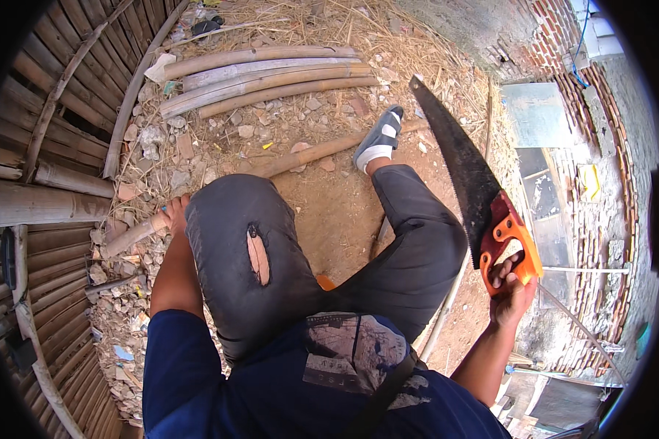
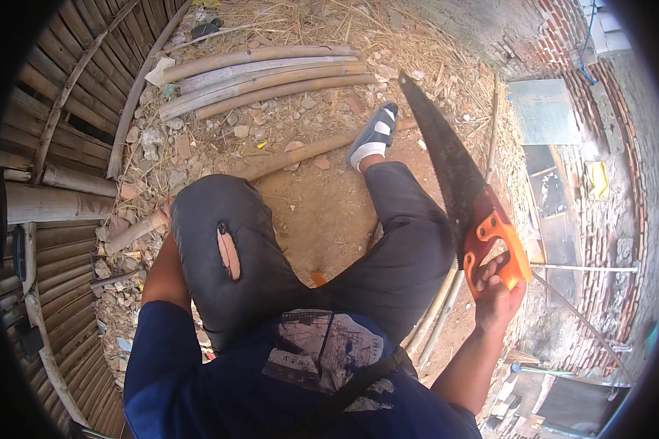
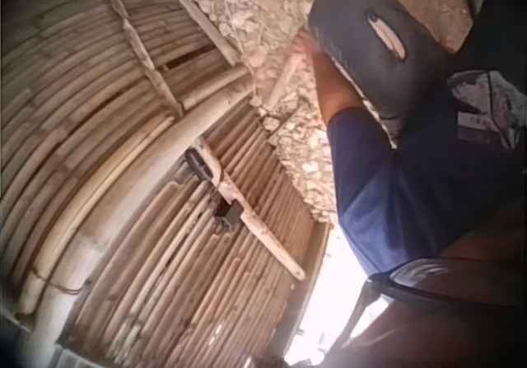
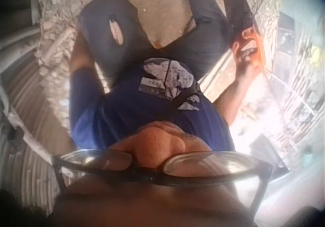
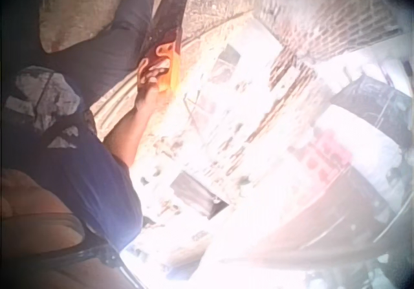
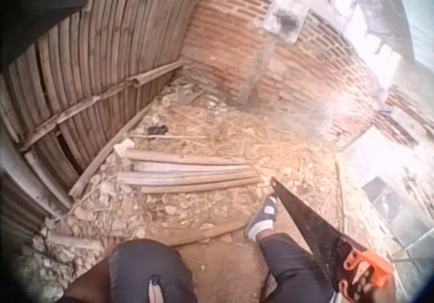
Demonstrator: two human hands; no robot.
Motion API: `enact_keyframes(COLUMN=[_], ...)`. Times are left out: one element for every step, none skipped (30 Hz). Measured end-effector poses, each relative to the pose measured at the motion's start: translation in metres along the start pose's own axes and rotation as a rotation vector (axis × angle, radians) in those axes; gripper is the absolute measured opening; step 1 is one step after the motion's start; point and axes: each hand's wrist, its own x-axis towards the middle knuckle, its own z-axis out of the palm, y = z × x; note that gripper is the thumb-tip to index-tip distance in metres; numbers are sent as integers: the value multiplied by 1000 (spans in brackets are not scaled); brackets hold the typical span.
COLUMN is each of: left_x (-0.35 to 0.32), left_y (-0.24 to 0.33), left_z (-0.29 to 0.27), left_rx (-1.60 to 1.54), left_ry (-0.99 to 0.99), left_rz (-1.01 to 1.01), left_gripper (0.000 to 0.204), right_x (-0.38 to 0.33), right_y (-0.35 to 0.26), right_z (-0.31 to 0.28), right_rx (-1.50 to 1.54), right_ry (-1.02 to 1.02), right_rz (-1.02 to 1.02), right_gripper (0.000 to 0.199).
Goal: The person saws a bamboo pole with a hand saw while holding the pole steady by hand.
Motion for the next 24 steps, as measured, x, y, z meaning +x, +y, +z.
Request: enact_keyframes(left_x=[1, 2, 4, 6, 5, 6, 6, 6, 8, 8, 9, 8, 9, 8, 10, 11, 14, 13, 13, 12, 11, 10, 11, 11], left_y=[1, 4, 6, 8, 5, 4, 4, 3, 1, -1, -2, -4, -7, -10, -12, -14, -9, -3, -9, -12, -16, -21, -15, -11], left_z=[0, 3, 4, 5, 5, 6, 7, 12, 12, 14, 13, 17, 18, 16, 15, 14, 11, 4, 9, 12, 13, 15, 10, 7], left_rx=[-4, -14, -13, -11, -4, 0, 5, 1, 4, 5, 2, 4, -1, -9, -27, -46, -73, -62, -81, -103, -124, -122, -123, -124], left_ry=[5, 4, 7, 11, 15, 17, 19, 19, 23, 27, 29, 28, 21, 14, -7, -29, -47, -62, -34, -2, 30, 11, -7, -25], left_rz=[-6, -5, -10, -11, -21, -24, -29, -30, -35, -40, -40, -41, -44, -44, -42, -42, -38, -24, 8, 39, 71, 58, 47, 37], left_gripper=[54, 54, 54, 55, 55, 56, 56, 56, 57, 57, 58, 58, 59, 59, 62, 65, 68, 74, 76, 78, 80, 81, 81, 82], right_x=[5, 11, 17, 21, 25, 30, 36, 41, 44, 47, 50, 49, 50, 49, 48, 48, 50, 51, 51, 51, 51, 51, 51, 51], right_y=[11, 21, 36, 48, 63, 76, 89, 102, 118, 126, 134, 143, 148, 152, 156, 161, 163, 165, 168, 171, 173, 176, 178, 178], right_z=[11, 25, 30, 41, 54, 65, 74, 84, 88, 95, 103, 105, 110, 116, 121, 122, 122, 121, 122, 123, 124, 123, 123, 125], right_rx=[6, -5, -15, -32, -41, -39, -36, -7, 20, 26, 35, 35, 25, 18, 10, 4, -6, -16, -27, 22, 31, 40, 46, 63], right_ry=[-23, -32, -88, -95, -104, -142, -182, -211, -238, -252, -268, -288, -301, -317, -331, -329, -342, -354, -365, -366, -385, -404, -420, -401], right_rz=[41, 64, 115, 161, 215, 260, 303, 317, 356, 389, 420, 450, 434, 421, 409, 407, 416, 426, 436, 435, 442, 448, 452, 494], right_gripper=[39, 39, 38, 36, 35, 33, 32, 29, 28, 28, 28, 29, 29, 29, 29, 30, 30, 30, 30, 30, 30, 30, 30, 30])
